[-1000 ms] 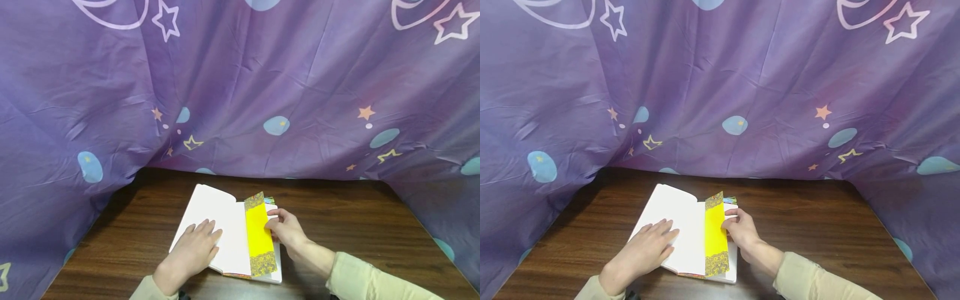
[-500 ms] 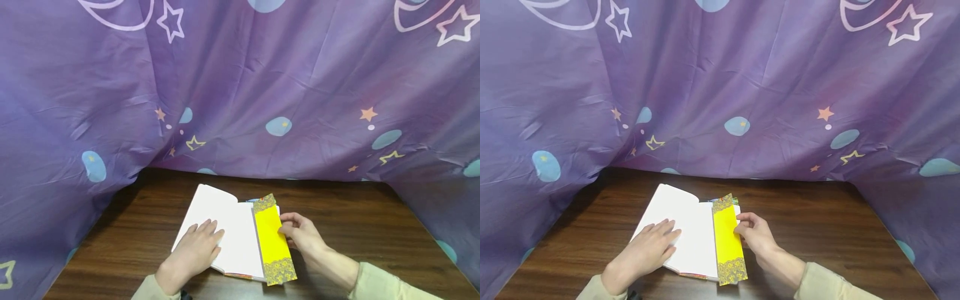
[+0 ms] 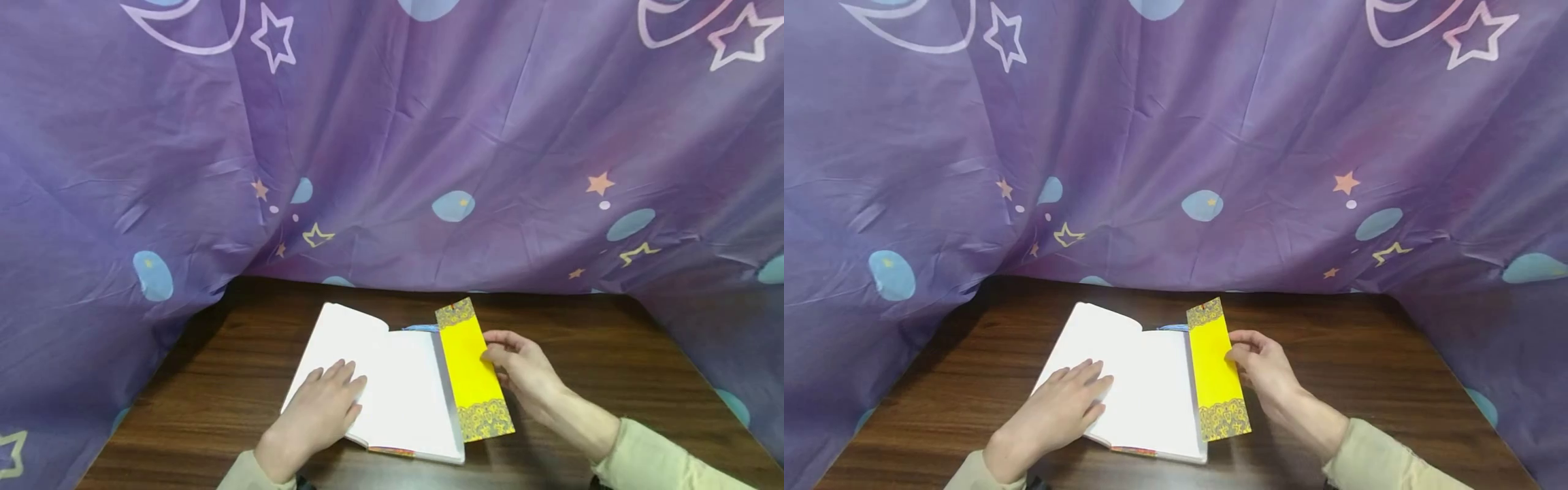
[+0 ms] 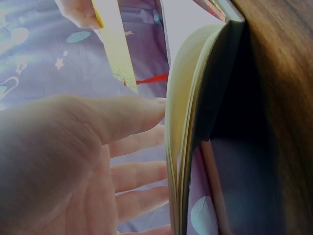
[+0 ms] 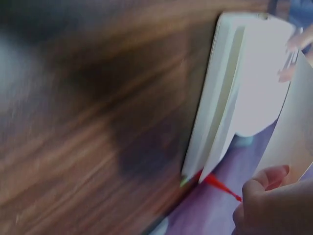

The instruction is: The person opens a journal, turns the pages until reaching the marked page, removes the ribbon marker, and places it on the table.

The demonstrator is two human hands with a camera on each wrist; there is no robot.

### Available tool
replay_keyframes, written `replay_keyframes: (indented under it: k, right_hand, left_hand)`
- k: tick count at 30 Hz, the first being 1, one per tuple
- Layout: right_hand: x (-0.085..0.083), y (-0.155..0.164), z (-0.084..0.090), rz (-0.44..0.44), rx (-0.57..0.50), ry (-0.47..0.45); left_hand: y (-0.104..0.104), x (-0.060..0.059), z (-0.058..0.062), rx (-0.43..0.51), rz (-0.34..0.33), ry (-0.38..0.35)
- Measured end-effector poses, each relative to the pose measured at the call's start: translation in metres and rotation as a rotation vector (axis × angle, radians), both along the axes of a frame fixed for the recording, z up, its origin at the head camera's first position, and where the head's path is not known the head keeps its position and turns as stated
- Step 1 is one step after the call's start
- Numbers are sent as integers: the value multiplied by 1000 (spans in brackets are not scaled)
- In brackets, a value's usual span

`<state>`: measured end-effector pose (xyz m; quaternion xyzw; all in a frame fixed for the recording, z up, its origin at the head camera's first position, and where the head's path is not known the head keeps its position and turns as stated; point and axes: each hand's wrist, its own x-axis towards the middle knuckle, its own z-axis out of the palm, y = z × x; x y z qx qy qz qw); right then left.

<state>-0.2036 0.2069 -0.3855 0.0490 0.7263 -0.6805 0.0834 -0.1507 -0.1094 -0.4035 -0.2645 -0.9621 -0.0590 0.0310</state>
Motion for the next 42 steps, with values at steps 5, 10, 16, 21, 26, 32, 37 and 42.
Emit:
replay_keyframes:
  k: [5, 10, 16, 21, 26, 32, 37, 42]
  right_hand:
    - [-20, 17, 0, -39, 18, 37]
    - [-30, 31, -6, -62, -24, 22]
    - [-27, 36, -21, -59, 4, -24]
    - [-22, 39, -35, -56, 53, -45]
    - [-14, 44, -48, -51, 91, -66]
    - [-4, 49, -57, -40, 133, -89]
    - [-2, 52, -63, -45, 223, -99]
    - [-1, 51, -66, -35, 417, -29]
  left_hand:
    - [0, 0, 1, 12, 3, -15]
    - [1, 0, 0, 12, 1, -22]
    - [1, 0, 1, 16, -7, -27]
    - [2, 0, 1, 11, 2, -31]
    - [2, 0, 1, 11, 7, -43]
    - [2, 0, 0, 6, 5, -43]
    - [2, 0, 0, 6, 6, -48]
    - [2, 0, -1, 4, 7, -47]
